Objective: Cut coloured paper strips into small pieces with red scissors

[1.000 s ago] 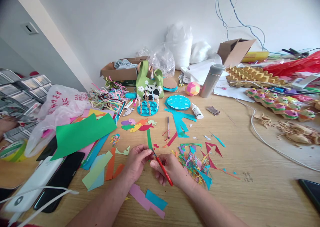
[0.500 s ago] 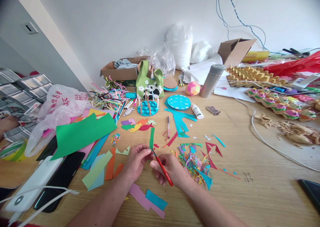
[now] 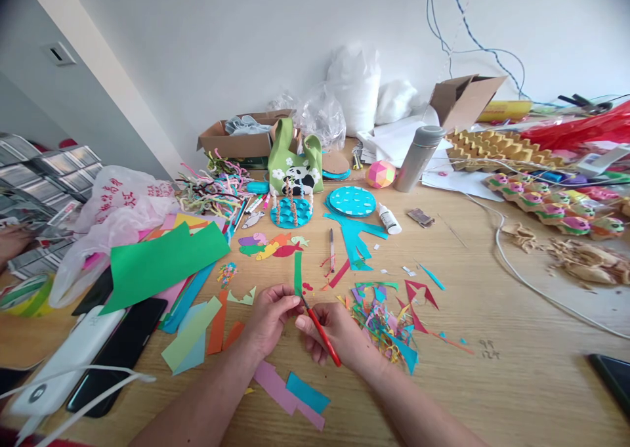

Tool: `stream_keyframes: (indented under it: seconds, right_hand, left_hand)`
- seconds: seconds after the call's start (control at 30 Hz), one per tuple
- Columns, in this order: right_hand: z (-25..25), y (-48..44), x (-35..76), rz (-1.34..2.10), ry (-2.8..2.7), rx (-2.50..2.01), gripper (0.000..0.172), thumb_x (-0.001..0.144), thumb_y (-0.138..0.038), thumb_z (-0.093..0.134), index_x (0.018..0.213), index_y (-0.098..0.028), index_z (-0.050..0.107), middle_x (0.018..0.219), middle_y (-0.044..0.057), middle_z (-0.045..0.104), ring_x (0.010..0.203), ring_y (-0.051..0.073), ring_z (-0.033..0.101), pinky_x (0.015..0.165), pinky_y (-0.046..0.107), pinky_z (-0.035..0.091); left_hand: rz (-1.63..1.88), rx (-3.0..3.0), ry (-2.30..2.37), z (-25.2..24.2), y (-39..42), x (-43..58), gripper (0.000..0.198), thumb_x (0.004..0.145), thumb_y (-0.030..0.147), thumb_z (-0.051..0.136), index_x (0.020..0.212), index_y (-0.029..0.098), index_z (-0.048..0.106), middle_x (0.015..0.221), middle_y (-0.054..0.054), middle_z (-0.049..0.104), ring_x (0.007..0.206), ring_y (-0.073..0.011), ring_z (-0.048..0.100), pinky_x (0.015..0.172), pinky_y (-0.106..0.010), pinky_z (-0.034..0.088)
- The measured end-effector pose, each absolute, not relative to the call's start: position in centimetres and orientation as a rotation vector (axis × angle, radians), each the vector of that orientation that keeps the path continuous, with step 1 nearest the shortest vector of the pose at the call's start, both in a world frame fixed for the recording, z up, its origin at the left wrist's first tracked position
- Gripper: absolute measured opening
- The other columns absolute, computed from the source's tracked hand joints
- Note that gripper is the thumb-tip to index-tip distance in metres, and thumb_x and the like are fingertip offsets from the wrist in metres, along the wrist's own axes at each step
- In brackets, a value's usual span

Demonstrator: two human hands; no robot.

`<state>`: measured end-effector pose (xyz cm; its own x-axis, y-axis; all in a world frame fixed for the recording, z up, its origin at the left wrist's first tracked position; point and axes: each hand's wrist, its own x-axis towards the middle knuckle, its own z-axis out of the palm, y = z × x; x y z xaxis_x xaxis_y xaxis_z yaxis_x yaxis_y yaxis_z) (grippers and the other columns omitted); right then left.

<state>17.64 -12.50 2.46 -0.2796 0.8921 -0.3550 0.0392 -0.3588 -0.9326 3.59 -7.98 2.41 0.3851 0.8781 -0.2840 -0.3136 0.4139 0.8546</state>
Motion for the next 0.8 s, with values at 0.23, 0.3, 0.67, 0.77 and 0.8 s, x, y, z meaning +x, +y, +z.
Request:
stream_keyframes:
  seconds: [0.23,0.3,0.67,0.77,0.8]
  right_hand:
    - [2.26,-12.43,17.63,1.722,-1.214,-1.335,0.055,0.062,-0.066,0.062,0.060,-0.013,0.049,0.046,-0.001,0.056,0.036,0.010,0.054,0.032,0.017,0.040]
    - [2.25,-12.41,17.63,1.722,-1.212,-1.339,0.055,0.062,-0.066,0.062,0.060,-0.013,0.050,0.046,-0.001,0.056,0.036,0.010,0.054,0.032,0.017,0.041]
    - [2.12,-12.49,17.78,1.721,-1.224,-1.310,0.052,0.065,-0.064,0.063,0.063,-0.014,0.048,0.049,-0.001,0.057,0.037,0.009,0.055,0.032,0.016,0.041]
    - [2.26,-12.42,17.83,1.730,-1.233,-1.325,0.051,0.064,-0.063,0.064,0.063,-0.014,0.048,0.049,-0.001,0.057,0.037,0.009,0.055,0.033,0.016,0.041]
    - [2.27,-12.41,17.86,1.733,-1.234,-1.333,0.051,0.064,-0.063,0.064,0.063,-0.014,0.048,0.049,-0.001,0.057,0.037,0.009,0.055,0.032,0.016,0.041]
  left_hand:
    - [0.897,0.749,0.862,2.59,-7.83,3.67,0.013,0.060,0.023,0.068,0.062,0.013,0.059,0.056,-0.002,0.059,0.055,-0.0115,0.053,0.059,-0.024,0.041]
    - [0.907,0.735,0.860,2.62,-7.83,3.68,0.014,0.060,0.024,0.068,0.062,0.013,0.059,0.057,-0.002,0.059,0.056,-0.0121,0.054,0.058,-0.025,0.041]
    - [0.871,0.813,0.840,2.41,-7.93,3.51,0.013,0.062,0.022,0.068,0.063,0.013,0.059,0.059,-0.002,0.060,0.057,-0.0109,0.054,0.062,-0.024,0.042]
    - [0.847,0.799,0.866,2.48,-7.82,3.44,0.015,0.059,0.022,0.070,0.064,0.013,0.060,0.060,-0.002,0.062,0.057,-0.0112,0.055,0.062,-0.024,0.042]
    - [0.840,0.795,0.874,2.52,-7.79,3.42,0.015,0.058,0.022,0.070,0.064,0.013,0.060,0.060,-0.002,0.062,0.057,-0.0113,0.055,0.061,-0.024,0.042]
